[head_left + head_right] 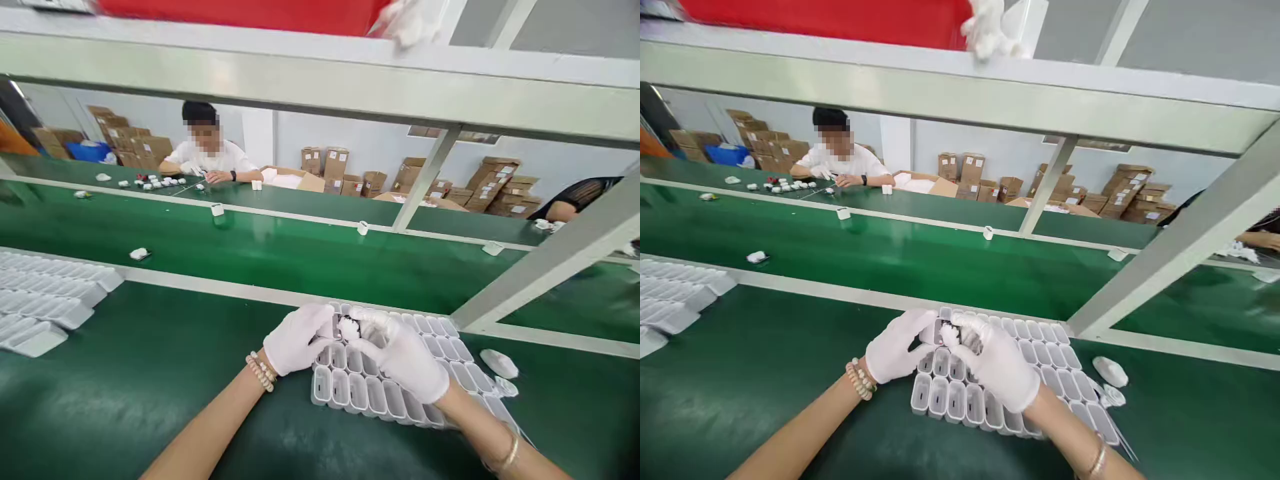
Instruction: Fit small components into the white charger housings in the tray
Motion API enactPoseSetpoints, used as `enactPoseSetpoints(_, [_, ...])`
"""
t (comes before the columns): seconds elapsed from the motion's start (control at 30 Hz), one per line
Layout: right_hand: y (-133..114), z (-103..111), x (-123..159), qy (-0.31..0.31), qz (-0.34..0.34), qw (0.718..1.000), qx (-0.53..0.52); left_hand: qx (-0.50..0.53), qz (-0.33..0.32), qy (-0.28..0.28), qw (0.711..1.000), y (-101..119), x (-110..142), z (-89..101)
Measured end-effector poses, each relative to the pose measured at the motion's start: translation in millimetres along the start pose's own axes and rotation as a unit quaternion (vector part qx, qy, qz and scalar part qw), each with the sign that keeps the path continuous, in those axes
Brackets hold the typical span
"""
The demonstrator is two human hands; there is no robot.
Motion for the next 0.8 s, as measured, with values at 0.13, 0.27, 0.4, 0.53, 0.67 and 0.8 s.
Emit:
enactPoseSetpoints(0.13, [-2, -3, -1, -0.018, -0.006, 1.0, -0.007, -0.011, 0.003, -0.004, 1.0, 1, -1, -2.4])
enactPoseSetpoints(0.27, [6, -4, -1, -0.021, -0.027, 0.999, -0.029, -0.013, -0.011, 0.011, 1.0, 2, -2, -0.7])
enactPoseSetpoints(0.4, [17, -4, 0, -0.016, -0.049, 0.998, -0.041, -0.019, -0.025, 0.024, 0.999, 4, -1, 0.5])
enactPoseSetpoints(0.53, [18, -4, 2, -0.001, -0.046, 0.998, -0.036, -0.033, -0.035, 0.017, 0.999, 4, 1, -3.3])
enactPoseSetpoints(0.67, [19, -8, 3, -0.012, -0.055, 0.998, -0.039, -0.042, -0.037, -0.018, 0.998, 2, 3, -13.1])
enactPoseSetpoints(0.8, [16, -7, 5, -0.003, -0.053, 0.998, -0.032, -0.04, -0.045, -0.016, 0.998, 1, 4, -14.7])
Point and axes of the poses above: each hand's wrist, its own x-axis away from the middle knuckle, its own z-axis out of the back of the hand, y = z × x, the point moved 10 cm from there along -x, towards the middle knuckle, and after that the axes turned 5 degrees about -z, right-handed, at the moved point
